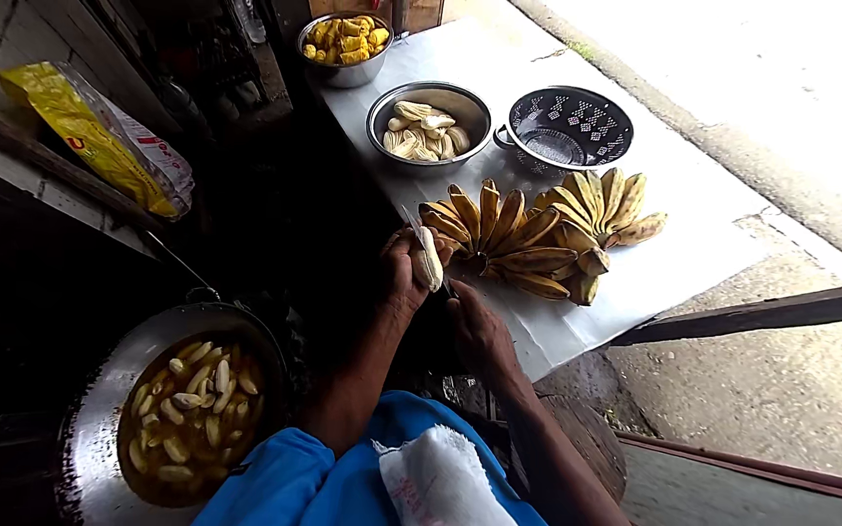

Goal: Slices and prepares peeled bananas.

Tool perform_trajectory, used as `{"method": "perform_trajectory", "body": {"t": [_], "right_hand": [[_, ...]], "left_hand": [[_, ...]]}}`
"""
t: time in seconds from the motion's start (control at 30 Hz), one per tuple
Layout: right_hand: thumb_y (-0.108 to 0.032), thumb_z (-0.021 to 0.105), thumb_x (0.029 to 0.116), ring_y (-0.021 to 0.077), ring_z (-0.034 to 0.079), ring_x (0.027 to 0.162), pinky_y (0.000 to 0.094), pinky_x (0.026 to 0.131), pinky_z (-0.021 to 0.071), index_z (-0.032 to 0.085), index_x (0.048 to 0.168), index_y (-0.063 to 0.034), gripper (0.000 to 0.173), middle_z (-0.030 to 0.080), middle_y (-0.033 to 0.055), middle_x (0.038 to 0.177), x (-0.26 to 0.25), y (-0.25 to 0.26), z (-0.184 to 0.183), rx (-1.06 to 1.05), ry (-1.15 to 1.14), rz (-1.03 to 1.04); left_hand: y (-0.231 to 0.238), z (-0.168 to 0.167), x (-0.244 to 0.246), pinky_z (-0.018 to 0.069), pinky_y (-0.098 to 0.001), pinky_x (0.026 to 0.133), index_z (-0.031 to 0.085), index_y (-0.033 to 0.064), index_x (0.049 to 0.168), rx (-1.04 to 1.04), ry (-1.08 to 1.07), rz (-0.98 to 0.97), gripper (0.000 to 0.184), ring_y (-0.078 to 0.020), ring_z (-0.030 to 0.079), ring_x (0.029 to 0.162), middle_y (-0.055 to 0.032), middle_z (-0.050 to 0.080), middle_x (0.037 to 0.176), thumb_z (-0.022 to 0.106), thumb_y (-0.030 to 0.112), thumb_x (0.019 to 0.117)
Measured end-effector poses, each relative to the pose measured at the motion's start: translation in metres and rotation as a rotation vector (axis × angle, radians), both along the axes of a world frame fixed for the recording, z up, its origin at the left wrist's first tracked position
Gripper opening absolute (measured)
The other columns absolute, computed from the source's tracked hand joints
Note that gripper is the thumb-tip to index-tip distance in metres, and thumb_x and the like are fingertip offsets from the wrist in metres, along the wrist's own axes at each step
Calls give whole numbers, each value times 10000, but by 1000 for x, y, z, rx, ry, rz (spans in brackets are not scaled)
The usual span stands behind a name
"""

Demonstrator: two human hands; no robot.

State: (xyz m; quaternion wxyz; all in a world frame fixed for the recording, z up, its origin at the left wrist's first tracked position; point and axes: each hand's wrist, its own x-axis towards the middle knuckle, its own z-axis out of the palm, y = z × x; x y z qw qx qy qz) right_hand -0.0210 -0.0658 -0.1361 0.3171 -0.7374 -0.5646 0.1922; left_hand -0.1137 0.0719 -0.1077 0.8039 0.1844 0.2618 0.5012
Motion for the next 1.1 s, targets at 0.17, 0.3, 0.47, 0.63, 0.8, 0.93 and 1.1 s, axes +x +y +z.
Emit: {"method": "perform_trajectory", "body": {"t": [0.17,0.3,0.47,0.63,0.8,0.93,1.1], "right_hand": [[-379,349,1105,160,665,744,398,691,577,564,1444,-112,482,712,54,945,-9,-50,-8,53,71,70],[-404,332,1106,161,671,766,406,709,577,563,1447,-123,499,717,51,970,-9,-49,-5,47,64,80],[-417,329,1105,265,699,840,517,754,562,547,1450,-159,483,716,104,959,3,-8,4,31,13,48],[-402,312,1104,261,716,924,505,788,575,542,1460,-149,494,730,100,1062,0,-26,-9,-3,2,22],[-390,325,1108,296,715,929,520,802,566,551,1450,-128,487,729,127,1042,5,-15,-10,-21,-18,9],[-384,329,1111,324,717,930,574,773,562,534,1432,-179,432,722,130,1004,16,11,-4,13,-7,-22],[-390,333,1104,228,696,817,476,741,569,561,1441,-147,474,722,89,978,8,-32,-7,-3,45,45]], "left_hand": [[23,3,-10,609,-351,705,510,47,1298,-48,62,50,299,-220,696,791,-138,661,994,340,203,1108],[22,5,-6,587,-326,679,511,54,1298,-35,85,29,306,-203,678,793,-122,651,994,326,210,1112],[0,-4,10,597,-321,656,530,78,1231,-24,31,-70,277,-200,697,795,-105,665,966,316,209,1113],[-10,-1,4,575,-293,669,549,141,1231,34,99,-65,298,-161,676,796,-70,663,1008,302,259,1112],[-8,-1,10,608,-414,761,509,88,1222,-10,49,17,254,-217,680,790,-86,636,942,306,169,1093],[-24,3,17,605,-411,818,538,89,1254,-6,119,-32,279,-219,696,856,-101,658,1024,333,194,1097],[9,0,12,609,-401,752,498,70,1228,-57,70,-1,283,-226,688,792,-104,637,911,286,214,1108]]}}
